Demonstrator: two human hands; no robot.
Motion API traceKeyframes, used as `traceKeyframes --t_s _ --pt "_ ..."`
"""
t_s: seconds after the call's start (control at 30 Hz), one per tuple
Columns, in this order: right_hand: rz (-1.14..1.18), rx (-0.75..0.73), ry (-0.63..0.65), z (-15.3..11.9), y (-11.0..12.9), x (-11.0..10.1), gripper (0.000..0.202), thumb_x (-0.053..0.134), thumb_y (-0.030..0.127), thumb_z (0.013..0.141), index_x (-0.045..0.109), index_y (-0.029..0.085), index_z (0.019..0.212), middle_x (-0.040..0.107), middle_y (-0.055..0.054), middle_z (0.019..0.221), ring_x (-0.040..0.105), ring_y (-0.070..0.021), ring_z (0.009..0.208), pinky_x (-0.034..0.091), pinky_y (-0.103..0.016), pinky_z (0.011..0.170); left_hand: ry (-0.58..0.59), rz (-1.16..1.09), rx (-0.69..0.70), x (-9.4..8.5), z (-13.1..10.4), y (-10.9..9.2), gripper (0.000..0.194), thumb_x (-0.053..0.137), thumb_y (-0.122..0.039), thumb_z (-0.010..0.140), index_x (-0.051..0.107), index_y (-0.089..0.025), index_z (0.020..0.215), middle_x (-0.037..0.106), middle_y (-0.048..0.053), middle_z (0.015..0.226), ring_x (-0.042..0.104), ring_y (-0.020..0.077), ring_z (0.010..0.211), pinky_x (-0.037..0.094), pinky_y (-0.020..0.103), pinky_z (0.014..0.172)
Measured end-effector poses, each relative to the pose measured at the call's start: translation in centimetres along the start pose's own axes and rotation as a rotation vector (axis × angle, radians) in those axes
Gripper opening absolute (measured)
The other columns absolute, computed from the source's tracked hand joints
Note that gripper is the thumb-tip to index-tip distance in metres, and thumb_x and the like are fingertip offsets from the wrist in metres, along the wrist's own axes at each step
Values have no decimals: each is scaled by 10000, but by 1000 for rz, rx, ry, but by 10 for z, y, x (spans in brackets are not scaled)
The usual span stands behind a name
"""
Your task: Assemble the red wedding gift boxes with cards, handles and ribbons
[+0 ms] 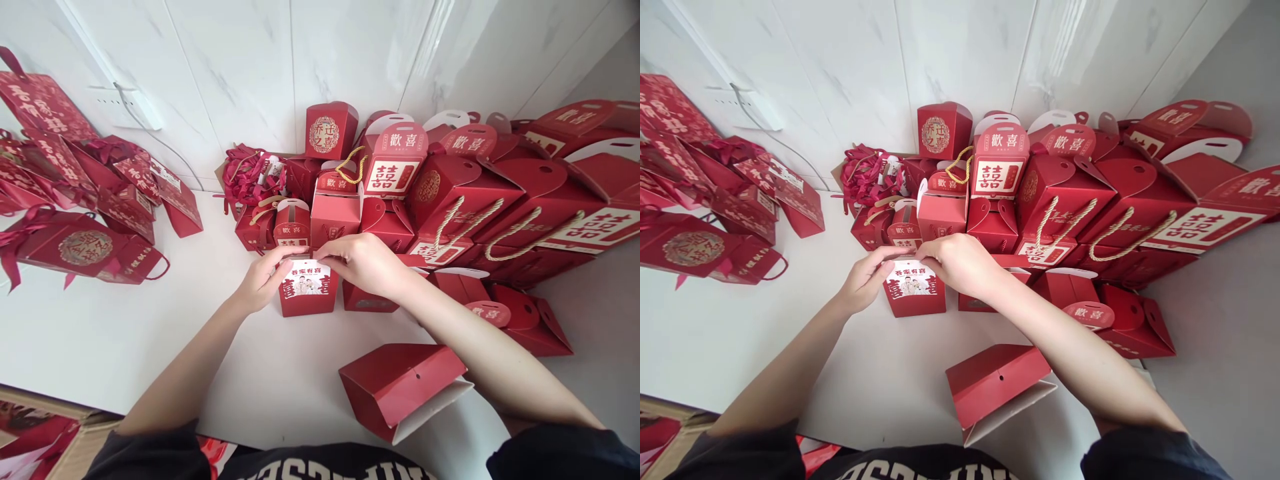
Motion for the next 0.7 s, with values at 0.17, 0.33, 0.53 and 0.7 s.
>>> traceKeyframes --t_s 0.17,0.33,0.53,0.7 --pt "-4 -14 -36 -2 0 -6 198 571 156 934 758 209 966 782 -7 974 737 -197 875 536 -281 751 22 -28 29 1 -2 12 420 361 -362 1022 494 -209 1390 552 90 1406 520 239 1297 436 381 1084" --pt "18 -7 3 -3 -2 0 200 579 150 923 767 211 957 784 -2 980 744 -210 892 548 -288 753 40 -25 48 2 -3 12 436 338 -366 1027 490 -205 1403 539 91 1421 491 242 1327 396 402 1121" --pt "42 1 20 -3 -2 3 207 584 123 910 769 213 934 785 -3 966 744 -204 881 548 -283 747 34 -14 44 3 -3 12 429 339 -367 1027 508 -205 1386 560 92 1398 505 241 1312 412 394 1104" --pt "42 -7 52 -4 0 5 208 582 117 912 768 207 935 781 -9 993 739 -213 917 549 -291 781 42 -25 62 4 -3 8 386 372 -346 1019 575 -214 1320 591 83 1360 535 234 1279 431 383 1084"
Point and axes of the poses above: each hand's wrist, its own z-axis towards the middle knuckle, its own x-axis out of the palm, y = z × x, the point moved 9 cm from there along z, towards the middle knuckle
